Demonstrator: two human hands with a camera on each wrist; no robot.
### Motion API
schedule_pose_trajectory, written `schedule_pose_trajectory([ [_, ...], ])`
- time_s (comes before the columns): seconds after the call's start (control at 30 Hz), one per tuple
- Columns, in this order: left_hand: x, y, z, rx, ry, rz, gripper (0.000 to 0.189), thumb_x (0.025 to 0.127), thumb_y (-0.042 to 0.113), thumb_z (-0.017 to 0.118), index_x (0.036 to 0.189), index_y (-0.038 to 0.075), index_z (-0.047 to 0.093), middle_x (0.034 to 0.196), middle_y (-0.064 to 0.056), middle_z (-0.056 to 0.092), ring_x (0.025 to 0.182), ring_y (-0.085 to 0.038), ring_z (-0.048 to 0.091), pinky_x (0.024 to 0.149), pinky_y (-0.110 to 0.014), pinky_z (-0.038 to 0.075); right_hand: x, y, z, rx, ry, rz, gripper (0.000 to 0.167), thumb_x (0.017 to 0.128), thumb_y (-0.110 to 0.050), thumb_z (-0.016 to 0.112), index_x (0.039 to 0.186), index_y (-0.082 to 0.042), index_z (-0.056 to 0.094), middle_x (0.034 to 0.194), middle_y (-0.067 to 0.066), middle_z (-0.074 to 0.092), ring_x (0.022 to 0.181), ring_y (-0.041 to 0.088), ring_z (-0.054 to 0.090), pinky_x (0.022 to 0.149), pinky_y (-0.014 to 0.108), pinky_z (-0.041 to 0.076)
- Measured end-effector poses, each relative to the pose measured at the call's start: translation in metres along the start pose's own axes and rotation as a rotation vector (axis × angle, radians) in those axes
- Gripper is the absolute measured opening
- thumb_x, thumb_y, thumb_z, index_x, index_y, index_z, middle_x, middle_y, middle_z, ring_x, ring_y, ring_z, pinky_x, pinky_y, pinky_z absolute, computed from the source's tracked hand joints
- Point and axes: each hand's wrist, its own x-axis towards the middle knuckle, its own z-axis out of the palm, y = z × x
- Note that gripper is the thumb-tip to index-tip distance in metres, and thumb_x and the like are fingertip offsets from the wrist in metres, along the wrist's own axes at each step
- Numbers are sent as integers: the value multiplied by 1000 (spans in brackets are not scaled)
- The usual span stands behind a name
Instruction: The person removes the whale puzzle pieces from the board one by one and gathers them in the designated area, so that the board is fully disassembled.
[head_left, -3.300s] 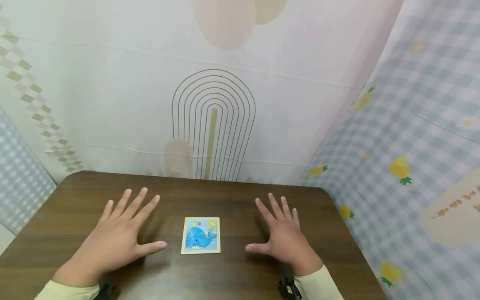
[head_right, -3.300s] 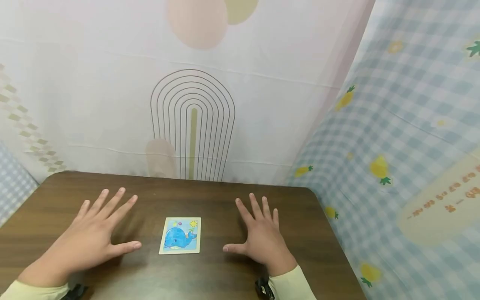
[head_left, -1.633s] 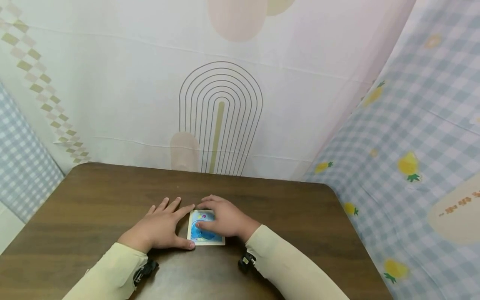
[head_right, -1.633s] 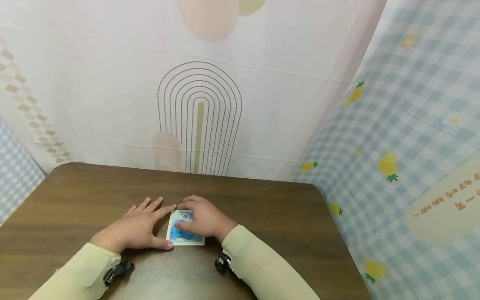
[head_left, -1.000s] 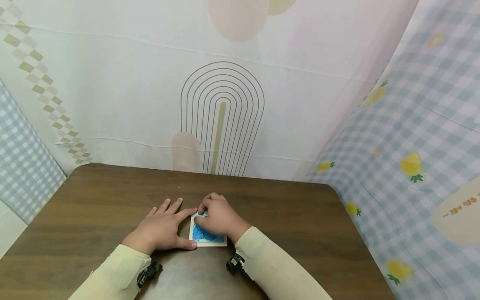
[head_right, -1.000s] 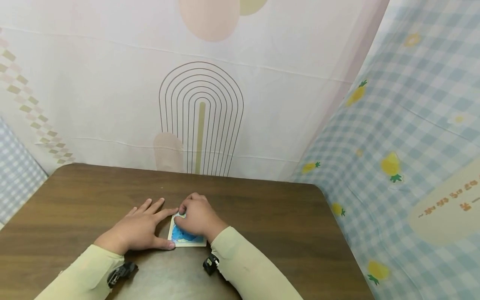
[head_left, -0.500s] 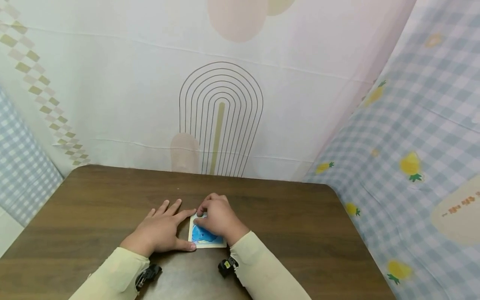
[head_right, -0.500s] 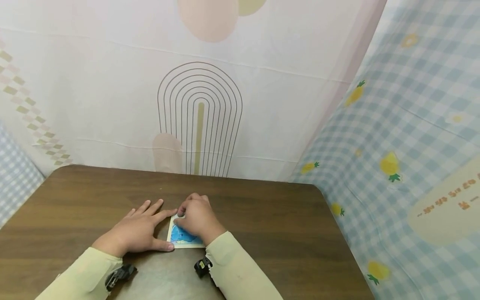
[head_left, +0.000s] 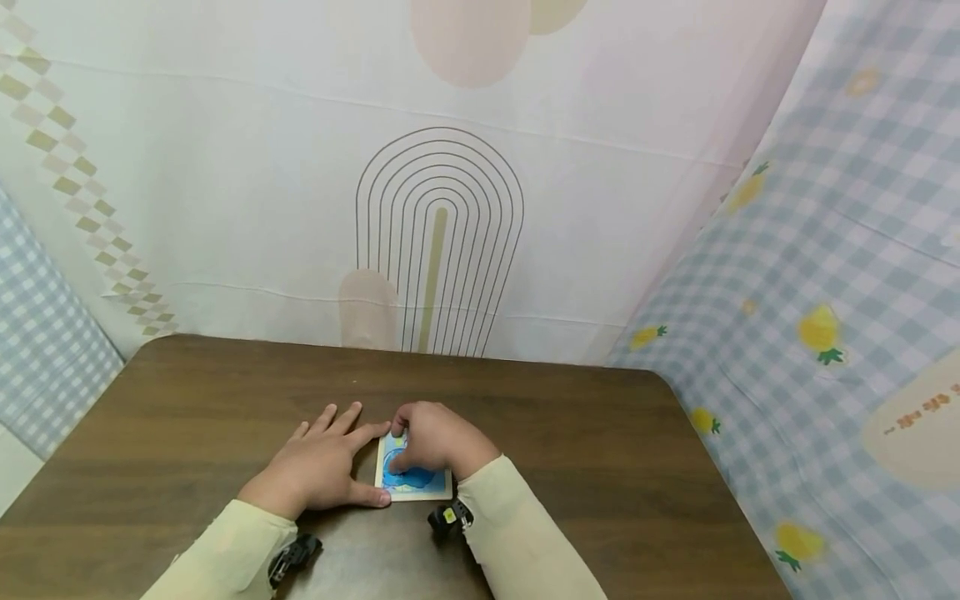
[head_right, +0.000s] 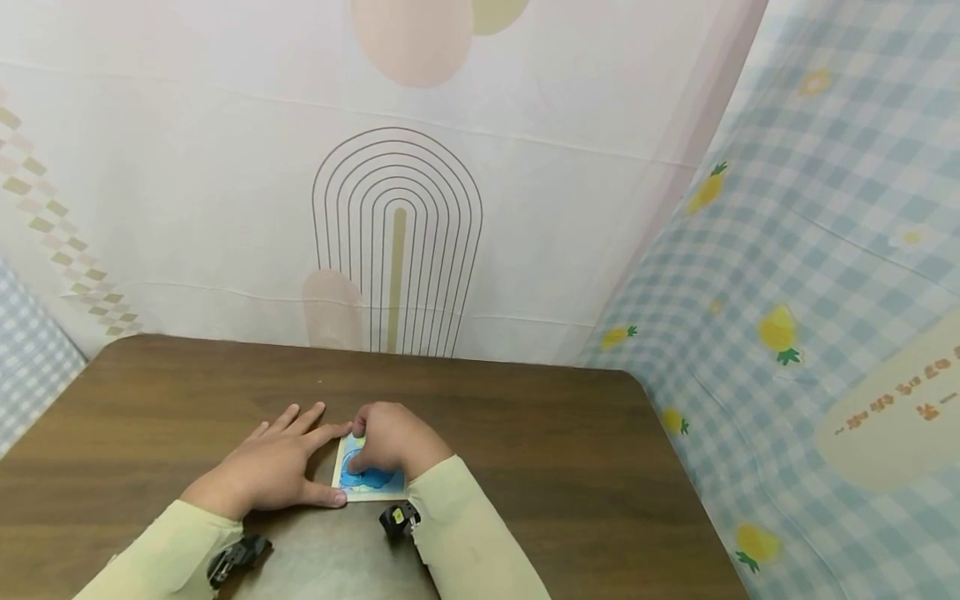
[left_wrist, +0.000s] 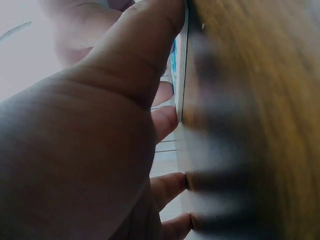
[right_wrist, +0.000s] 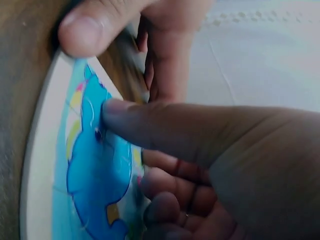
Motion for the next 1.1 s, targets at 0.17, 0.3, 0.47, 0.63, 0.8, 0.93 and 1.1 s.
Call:
schedule_pose_trajectory([
  [0.17,0,0,1,8,6,4,112,78,88,82,172,36,48,186,-23,26,169,-63,18,126,-87,24,0,4,0,47,-16,17,32,91,-23,96,111,-16,73,87,-6,71,69,11,60,64,27,52],
  [0.3,0,0,2,7,7,3,112,78,89,82,172,38,48,186,-23,26,169,-63,18,126,-87,24,0,1,0,15,-16,14,30,95,-27,93,108,-16,70,93,-8,70,75,10,60,69,27,52],
  [0.47,0,0,2,5,9,3,112,78,88,82,172,35,49,185,-24,27,169,-63,19,126,-87,24,1,-2,1,0,-20,32,24,99,-30,88,101,-18,68,90,-7,67,76,10,60,68,28,50],
  [0.63,0,-1,1,-4,10,6,112,79,87,83,172,35,49,185,-24,27,169,-64,18,126,-88,23,1,-4,5,-15,15,38,21,102,-31,86,102,-19,69,91,-8,68,77,10,60,71,28,51],
  [0.8,0,-2,1,-5,10,10,112,79,86,83,172,35,49,185,-24,27,168,-64,18,126,-88,23,1,-2,10,3,92,40,21,98,-30,90,103,-19,73,96,-8,73,79,9,61,74,27,54],
  [0.93,0,0,1,-2,13,12,112,78,87,83,171,34,50,185,-25,27,168,-64,19,126,-88,24,0,0,13,27,164,23,17,95,-27,93,99,-17,79,100,-5,78,79,7,61,74,27,55],
  [1.1,0,0,1,-1,8,7,112,78,87,83,171,33,51,185,-25,27,168,-65,19,125,-88,24,-1,2,14,46,179,-2,16,94,-25,94,97,-16,81,102,-5,81,77,5,61,70,24,55],
])
